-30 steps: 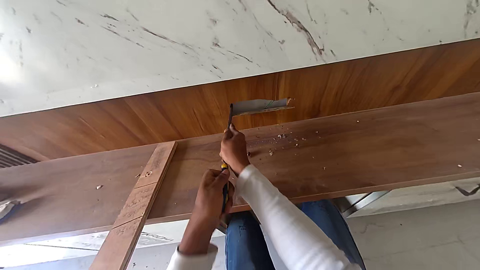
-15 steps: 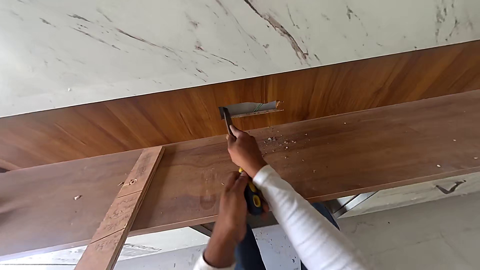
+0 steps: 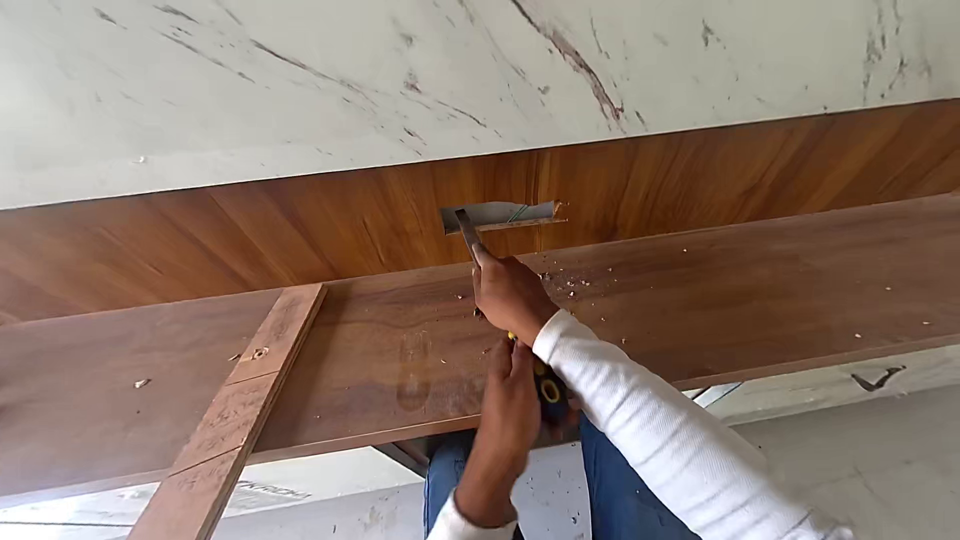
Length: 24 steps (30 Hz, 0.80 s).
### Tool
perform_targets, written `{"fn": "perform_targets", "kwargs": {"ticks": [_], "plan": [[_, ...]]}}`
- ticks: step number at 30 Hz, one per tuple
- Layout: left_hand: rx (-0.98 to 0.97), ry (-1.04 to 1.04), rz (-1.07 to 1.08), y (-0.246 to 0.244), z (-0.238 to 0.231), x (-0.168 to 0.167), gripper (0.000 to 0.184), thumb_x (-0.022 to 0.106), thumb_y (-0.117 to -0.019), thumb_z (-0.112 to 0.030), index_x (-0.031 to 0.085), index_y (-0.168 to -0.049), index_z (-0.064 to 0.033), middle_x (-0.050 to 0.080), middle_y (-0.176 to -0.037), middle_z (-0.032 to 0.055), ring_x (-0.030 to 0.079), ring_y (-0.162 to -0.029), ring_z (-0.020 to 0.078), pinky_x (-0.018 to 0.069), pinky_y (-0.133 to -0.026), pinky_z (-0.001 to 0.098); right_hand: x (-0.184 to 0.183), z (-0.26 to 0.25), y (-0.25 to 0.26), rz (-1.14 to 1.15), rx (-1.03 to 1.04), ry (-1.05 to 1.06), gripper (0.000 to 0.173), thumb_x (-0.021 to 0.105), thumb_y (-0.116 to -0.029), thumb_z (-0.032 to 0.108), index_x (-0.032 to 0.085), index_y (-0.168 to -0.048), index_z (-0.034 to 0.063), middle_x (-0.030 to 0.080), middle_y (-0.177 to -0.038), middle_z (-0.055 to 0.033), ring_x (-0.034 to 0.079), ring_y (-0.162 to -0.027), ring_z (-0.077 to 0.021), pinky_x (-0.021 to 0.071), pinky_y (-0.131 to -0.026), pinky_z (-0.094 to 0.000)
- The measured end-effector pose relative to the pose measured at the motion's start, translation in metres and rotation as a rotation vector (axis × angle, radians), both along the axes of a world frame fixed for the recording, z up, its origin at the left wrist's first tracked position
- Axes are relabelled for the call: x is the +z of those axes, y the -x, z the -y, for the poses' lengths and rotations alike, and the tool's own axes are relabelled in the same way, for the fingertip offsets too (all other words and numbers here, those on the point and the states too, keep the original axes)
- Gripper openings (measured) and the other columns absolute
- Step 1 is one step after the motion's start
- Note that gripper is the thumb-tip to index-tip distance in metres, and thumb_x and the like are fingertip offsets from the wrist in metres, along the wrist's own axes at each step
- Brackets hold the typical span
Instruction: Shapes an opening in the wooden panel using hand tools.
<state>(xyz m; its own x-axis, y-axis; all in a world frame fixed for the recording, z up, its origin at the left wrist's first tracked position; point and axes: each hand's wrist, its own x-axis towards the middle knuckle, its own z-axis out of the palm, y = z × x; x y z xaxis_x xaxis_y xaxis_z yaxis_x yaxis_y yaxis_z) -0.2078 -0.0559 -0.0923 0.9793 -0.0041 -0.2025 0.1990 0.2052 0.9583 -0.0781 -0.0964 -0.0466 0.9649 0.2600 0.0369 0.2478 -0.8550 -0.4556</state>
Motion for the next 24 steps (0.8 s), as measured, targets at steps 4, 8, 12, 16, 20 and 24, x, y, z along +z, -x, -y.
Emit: {"fn": "perform_targets", "kwargs": {"ticks": [4, 8, 12, 16, 20, 24], "plan": [[0.068, -0.346, 0.096, -0.025, -0.044, 0.014, 0.028, 0.044, -0.1109, -0.023, 0.060, -0.120, -0.0011, 0.073, -0.096, 0.0132, 0.070, -0.063, 0.0226, 0.0586, -0.052, 0.0348, -0.011, 0.023, -0.012, -0.078, 0.136, 0.017, 0.051, 0.041, -0.1115, 0.031, 0.036, -0.161, 0.0193, 0.071, -0.107, -0.0190, 0.070, -0.099, -0.0372, 0.0562, -0.084, -0.0563], [0.169, -0.348, -0.103, -0.120, -0.058, 0.029, 0.052, 0.035, -0.1113, -0.047, 0.053, -0.134, -0.0032, 0.072, -0.092, 0.0133, 0.061, -0.050, 0.0169, 0.0495, -0.044, 0.0291, -0.009, 0.042, -0.015, -0.050, 0.098, 0.162, 0.051, 0.045, -0.1100, 0.026, 0.038, -0.160, 0.0347, 0.072, -0.108, -0.0174, 0.070, -0.100, -0.0385, 0.0550, -0.082, -0.0576], [0.033, -0.167, -0.180, -0.158, -0.037, 0.020, 0.053, 0.032, -0.1119, -0.045, 0.063, -0.112, -0.0012, 0.069, -0.079, 0.0114, 0.062, -0.053, 0.0179, 0.0529, -0.047, 0.0316, -0.012, 0.055, -0.018, 0.125, 0.031, 0.136, 0.051, 0.058, -0.1021, 0.020, 0.052, -0.151, 0.0344, 0.074, -0.099, -0.0124, 0.071, -0.091, -0.0342, 0.0561, -0.074, -0.0537], [0.096, 0.054, -0.217, -0.170, -0.032, 0.003, 0.041, 0.038, -0.1110, -0.038, 0.061, -0.106, -0.0039, 0.066, -0.075, 0.0086, 0.061, -0.053, 0.0152, 0.0513, -0.046, 0.0288, -0.023, 0.056, -0.028, 0.087, 0.029, 0.131, 0.054, 0.056, -0.1029, 0.019, 0.050, -0.153, 0.0388, 0.074, -0.096, -0.0116, 0.071, -0.087, -0.0336, 0.0560, -0.070, -0.0524], [0.179, 0.015, -0.215, -0.201, -0.021, 0.010, 0.038, 0.041, -0.1111, -0.034, 0.060, -0.099, -0.0047, 0.057, -0.070, 0.0059, 0.055, -0.053, 0.0146, 0.0483, -0.049, 0.0297, -0.015, 0.056, -0.053, 0.085, 0.003, 0.152, 0.050, 0.052, -0.1052, 0.019, 0.051, -0.152, 0.0360, 0.074, -0.100, -0.0165, 0.072, -0.090, -0.0391, 0.0553, -0.072, -0.0582], [0.124, -0.013, -0.219, -0.179, -0.016, 0.017, 0.044, 0.037, -0.1117, -0.036, 0.061, -0.096, -0.0033, 0.062, -0.069, 0.0070, 0.059, -0.052, 0.0151, 0.0511, -0.047, 0.0295, -0.019, 0.068, -0.033, 0.222, 0.010, 0.179, 0.049, 0.054, -0.1037, 0.018, 0.054, -0.150, 0.0357, 0.071, -0.089, -0.0128, 0.070, -0.080, -0.0342, 0.0539, -0.063, -0.0507]]}}
